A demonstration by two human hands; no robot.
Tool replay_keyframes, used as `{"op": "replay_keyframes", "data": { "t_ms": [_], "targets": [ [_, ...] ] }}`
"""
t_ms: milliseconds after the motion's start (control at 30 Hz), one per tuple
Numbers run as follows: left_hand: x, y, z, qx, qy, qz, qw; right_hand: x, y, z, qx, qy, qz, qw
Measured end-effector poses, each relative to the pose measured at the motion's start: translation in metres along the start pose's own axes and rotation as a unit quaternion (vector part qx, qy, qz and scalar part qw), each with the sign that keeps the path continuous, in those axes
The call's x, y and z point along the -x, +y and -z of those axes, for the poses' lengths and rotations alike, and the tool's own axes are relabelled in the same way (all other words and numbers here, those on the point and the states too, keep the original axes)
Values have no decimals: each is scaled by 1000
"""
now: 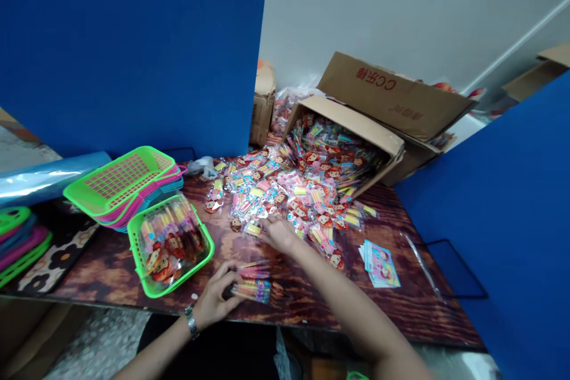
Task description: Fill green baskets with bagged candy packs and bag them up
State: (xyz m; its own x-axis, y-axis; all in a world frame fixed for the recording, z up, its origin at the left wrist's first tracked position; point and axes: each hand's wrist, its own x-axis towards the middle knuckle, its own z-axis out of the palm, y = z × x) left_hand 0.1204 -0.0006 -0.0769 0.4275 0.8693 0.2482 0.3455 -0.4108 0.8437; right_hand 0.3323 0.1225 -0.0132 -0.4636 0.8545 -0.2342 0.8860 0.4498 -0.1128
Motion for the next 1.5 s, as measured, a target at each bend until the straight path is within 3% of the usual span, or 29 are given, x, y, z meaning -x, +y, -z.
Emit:
{"op": "replay_keyframes", "data": {
  "t_ms": [233, 733, 833, 967, 1167, 1500],
  "targets": [
    [0, 2, 2, 0, -4, 5, 1000, -4, -11, -7, -7, -37, -25, 999],
    [1, 2, 1, -38, 31, -31, 998, 7, -16, -10, -42, -66, 50, 996],
    [2, 2, 1, -38, 28, -30, 998, 11, -14, -4, -91, -39, 58, 993],
    [3, 1, 0, -37, 22, -29, 999, 19, -13, 1, -159, -2, 124, 979],
    [1, 3, 1, -44, 29, -32, 998, 29, -15, -2, -167, -69, 148, 972],
    [3, -2, -3, -55, 40, -29, 997, 38, -13, -3, -174, -70, 151, 971]
  ]
}}
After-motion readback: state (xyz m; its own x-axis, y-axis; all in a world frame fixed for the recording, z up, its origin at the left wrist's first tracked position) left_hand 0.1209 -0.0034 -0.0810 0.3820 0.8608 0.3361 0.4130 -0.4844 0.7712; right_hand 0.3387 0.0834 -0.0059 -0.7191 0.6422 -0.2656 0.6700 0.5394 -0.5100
